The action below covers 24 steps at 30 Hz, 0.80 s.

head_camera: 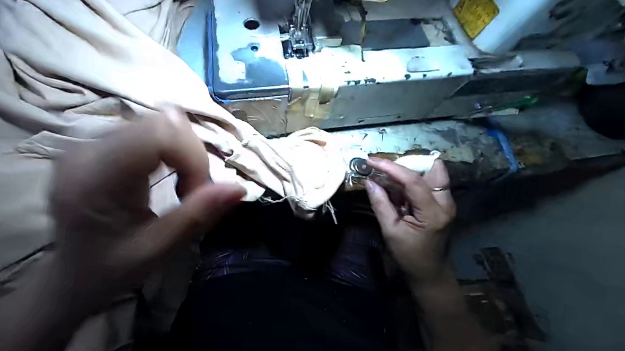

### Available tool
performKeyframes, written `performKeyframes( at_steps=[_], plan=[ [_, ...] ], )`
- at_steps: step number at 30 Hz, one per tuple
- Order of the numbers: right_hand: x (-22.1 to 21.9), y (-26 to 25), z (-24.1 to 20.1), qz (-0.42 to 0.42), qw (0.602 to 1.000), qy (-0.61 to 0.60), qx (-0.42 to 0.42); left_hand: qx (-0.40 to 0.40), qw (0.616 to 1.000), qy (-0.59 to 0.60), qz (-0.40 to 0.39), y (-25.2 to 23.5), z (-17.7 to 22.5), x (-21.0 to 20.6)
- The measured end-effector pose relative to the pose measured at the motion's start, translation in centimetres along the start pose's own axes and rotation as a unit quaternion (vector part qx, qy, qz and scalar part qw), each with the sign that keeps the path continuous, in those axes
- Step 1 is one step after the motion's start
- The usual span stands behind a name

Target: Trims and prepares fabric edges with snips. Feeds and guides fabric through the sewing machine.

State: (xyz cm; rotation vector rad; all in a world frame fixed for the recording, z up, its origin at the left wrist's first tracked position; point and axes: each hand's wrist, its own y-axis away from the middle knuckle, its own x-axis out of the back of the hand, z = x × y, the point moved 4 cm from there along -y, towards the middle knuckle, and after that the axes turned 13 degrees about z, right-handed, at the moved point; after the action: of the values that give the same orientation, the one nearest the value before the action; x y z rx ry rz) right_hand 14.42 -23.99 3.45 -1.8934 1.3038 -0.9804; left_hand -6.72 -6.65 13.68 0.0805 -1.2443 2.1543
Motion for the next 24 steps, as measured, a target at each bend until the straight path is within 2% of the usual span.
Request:
performKeyframes(
  at_steps=[3, 5, 7, 8, 10, 12, 13, 17, 21, 24],
  plan=[
    [-2.8, -0.1, 1.1, -0.024, 0.998, -0.049, 0.044, 0.018, 0.995, -0.099, 0.023, 5.4, -1.2, -5.8],
    [-4.6, -0.6, 1.2, -0.051, 0.989, -0.137, 0.000, -0.006, 0.985, -0.172, 0.020, 6.5, -3.2, -9.0],
    [-4.8, -1.9, 0.3, -0.074, 0.967, -0.229, -0.087, 0.018, 0.983, -0.184, 0.008, 5.5, -4.5, -8.9],
    [-4.5, -2.6, -0.2, -0.094, 0.946, -0.275, -0.146, 0.060, 0.985, -0.160, 0.008, 4.8, -4.8, -7.8],
    [-4.3, -3.0, -1.0, -0.126, 0.897, -0.340, -0.253, 0.217, 0.974, -0.061, 0.006, 3.5, -5.2, -5.0],
    [-4.9, -2.7, -1.1, -0.132, 0.880, -0.347, -0.298, 0.356, 0.932, 0.071, -0.001, 2.9, -5.4, -3.1],
    [-5.5, -2.4, -1.0, -0.130, 0.878, -0.345, -0.305, 0.380, 0.920, 0.093, -0.007, 2.9, -5.4, -2.5],
    [-7.6, -1.2, -0.9, -0.112, 0.875, -0.332, -0.335, 0.344, 0.936, 0.063, -0.031, 3.6, -6.1, -1.5],
    [-7.9, -0.6, -0.8, -0.111, 0.882, -0.302, -0.345, 0.311, 0.949, 0.051, -0.016, 4.7, -7.3, -1.3],
    [-8.0, -0.5, -0.7, -0.104, 0.886, -0.294, -0.344, 0.324, 0.943, 0.077, -0.005, 4.9, -7.9, -1.2]
  ],
)
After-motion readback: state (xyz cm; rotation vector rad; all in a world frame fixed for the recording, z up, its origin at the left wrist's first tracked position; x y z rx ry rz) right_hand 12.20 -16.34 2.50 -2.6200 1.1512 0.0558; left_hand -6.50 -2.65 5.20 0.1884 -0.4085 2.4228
